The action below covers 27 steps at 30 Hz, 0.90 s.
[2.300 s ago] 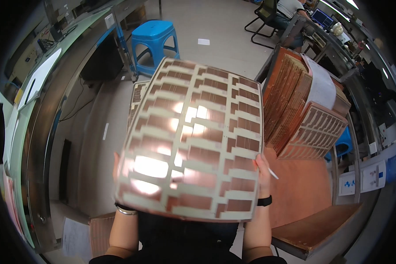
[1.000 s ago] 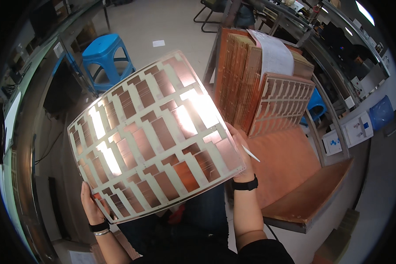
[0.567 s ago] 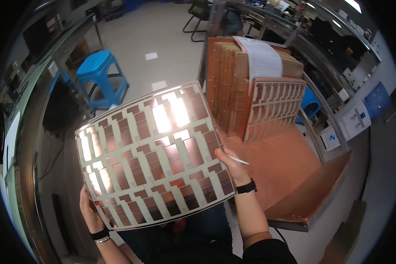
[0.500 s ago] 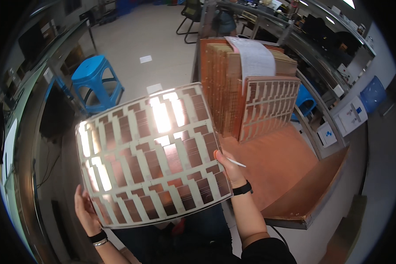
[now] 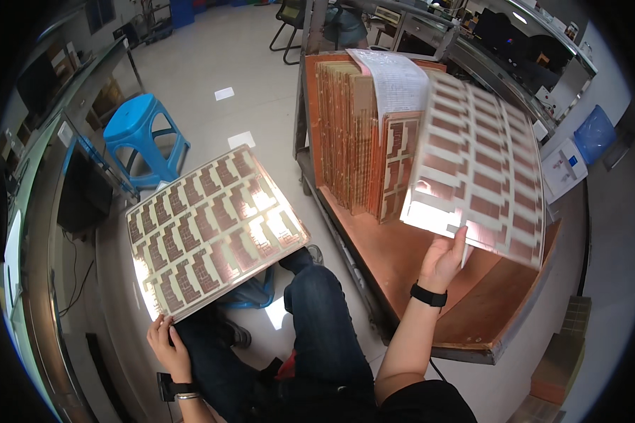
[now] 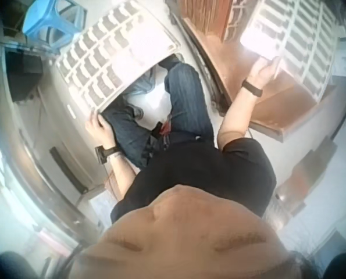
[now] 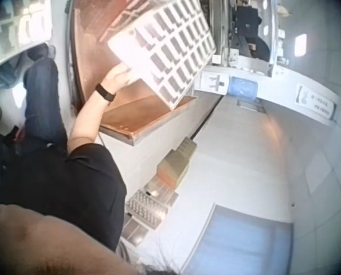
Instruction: The recorder is inspecting large sheets of PCB material and sorting them into a cart.
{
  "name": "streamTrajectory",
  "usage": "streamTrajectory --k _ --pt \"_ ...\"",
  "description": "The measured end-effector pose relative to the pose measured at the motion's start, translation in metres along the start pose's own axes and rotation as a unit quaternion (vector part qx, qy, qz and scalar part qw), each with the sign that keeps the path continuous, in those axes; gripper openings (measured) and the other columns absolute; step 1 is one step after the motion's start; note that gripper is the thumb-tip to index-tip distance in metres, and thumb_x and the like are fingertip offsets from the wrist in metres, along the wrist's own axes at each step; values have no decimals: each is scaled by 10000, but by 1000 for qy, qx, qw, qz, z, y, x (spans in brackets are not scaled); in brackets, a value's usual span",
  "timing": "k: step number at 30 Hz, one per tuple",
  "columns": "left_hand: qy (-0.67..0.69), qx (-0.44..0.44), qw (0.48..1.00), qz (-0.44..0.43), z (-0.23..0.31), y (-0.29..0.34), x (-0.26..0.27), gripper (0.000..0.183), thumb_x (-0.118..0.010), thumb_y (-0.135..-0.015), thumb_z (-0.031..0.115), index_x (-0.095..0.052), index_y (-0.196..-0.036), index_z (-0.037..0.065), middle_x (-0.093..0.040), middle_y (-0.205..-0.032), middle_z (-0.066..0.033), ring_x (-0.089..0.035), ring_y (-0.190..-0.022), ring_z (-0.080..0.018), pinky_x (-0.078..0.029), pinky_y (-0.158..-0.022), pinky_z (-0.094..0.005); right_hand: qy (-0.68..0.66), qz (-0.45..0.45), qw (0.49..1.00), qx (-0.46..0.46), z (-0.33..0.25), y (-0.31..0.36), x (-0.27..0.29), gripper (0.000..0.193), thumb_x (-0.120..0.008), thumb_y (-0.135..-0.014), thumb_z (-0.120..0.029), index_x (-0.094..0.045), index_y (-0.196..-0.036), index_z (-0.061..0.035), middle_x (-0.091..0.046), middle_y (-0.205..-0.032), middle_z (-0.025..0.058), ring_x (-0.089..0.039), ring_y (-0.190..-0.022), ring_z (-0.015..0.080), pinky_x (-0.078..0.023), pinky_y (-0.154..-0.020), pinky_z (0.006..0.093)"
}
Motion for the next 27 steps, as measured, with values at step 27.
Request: streamTrajectory --k 27 --pt "67 90 994 1 -3 -18 4 327 -493 -877 7 -550 -1196 45 -476 -1265 -184 -467 -1169 -340 -373 -973 -400 602 -108 791 8 235 -54 83 600 -710 -782 -99 -417 -1299 -20 -559 -1032 117 -537 -918 220 -460 -790 333"
Point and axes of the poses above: each hand's wrist, its own y-axis away from the middle knuckle, its own x-axis out of the back of the hand, z = x × y, the point moved 6 cm from there along -y, towards the middle knuckle
